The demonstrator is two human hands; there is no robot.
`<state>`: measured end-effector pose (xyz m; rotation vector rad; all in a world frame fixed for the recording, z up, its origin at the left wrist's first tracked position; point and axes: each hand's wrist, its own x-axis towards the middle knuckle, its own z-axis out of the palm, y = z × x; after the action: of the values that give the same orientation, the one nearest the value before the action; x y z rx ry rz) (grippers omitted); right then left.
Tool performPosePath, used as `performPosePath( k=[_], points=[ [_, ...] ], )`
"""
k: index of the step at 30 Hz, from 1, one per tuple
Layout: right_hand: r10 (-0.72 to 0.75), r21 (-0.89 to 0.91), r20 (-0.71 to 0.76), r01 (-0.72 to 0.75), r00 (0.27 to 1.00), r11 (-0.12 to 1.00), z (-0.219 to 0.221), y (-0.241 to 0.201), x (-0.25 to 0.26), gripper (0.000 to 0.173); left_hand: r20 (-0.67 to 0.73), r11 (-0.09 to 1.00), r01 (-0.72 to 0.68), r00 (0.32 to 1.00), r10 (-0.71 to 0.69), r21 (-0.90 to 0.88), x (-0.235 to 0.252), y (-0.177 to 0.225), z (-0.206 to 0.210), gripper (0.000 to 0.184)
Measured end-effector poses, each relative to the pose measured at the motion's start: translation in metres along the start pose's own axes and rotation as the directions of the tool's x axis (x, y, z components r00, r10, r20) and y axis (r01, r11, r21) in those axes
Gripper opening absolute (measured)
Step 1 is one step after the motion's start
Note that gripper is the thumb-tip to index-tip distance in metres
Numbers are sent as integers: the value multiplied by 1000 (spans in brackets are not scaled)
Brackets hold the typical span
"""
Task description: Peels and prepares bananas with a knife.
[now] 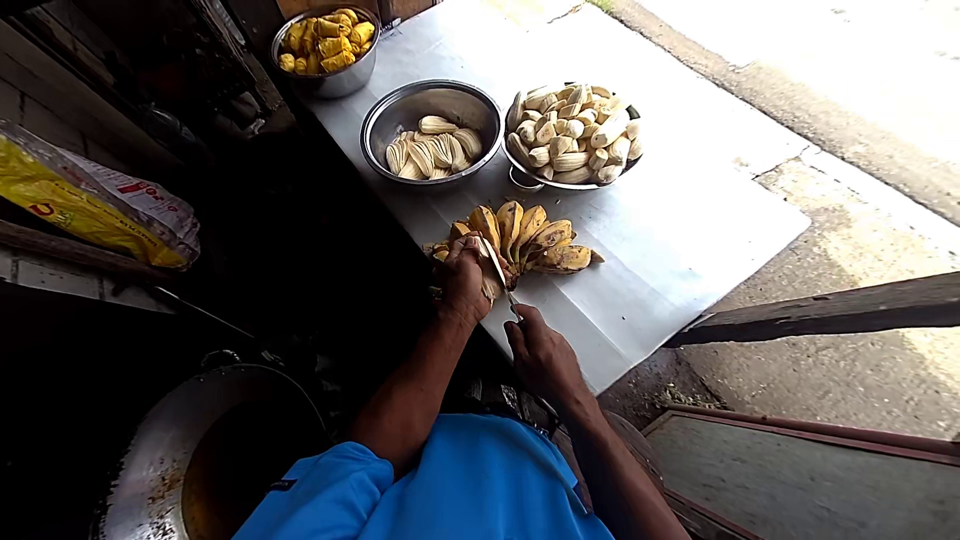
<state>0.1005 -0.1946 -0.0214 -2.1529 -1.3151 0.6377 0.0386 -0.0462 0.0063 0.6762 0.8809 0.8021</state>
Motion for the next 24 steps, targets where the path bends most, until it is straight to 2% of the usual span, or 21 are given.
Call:
performPosePath(
  k=[3, 9, 15, 18, 21, 24],
  points=[
    [25, -33, 24, -25, 999, 999, -1, -3, 22, 35, 51, 997, -14, 999, 10, 78, -15, -10, -1, 33],
    [8, 7, 77, -9, 997, 1000, 1, 5, -4, 40, 101, 1000, -19, 995, 19, -6, -12, -6, -9, 33],
    [51, -12, 63, -50, 997, 999, 5, 3, 24, 36, 105, 999, 52, 993, -51, -7, -10, -10, -4, 35],
    [-22, 75, 26, 20, 999, 997, -2, 7, -1, 40, 111, 995, 98, 989, -94, -26, -3, -2, -7, 36],
    [-69, 160, -19, 71, 997, 985, -8, 11, -28, 41, 73, 999, 46, 996, -48, 22, 8, -2, -16, 40],
    [-7, 120, 33, 3, 999, 993, -4, 13, -23, 41, 70, 999, 22, 997, -24, 37, 4, -1, -13, 38]
  ],
)
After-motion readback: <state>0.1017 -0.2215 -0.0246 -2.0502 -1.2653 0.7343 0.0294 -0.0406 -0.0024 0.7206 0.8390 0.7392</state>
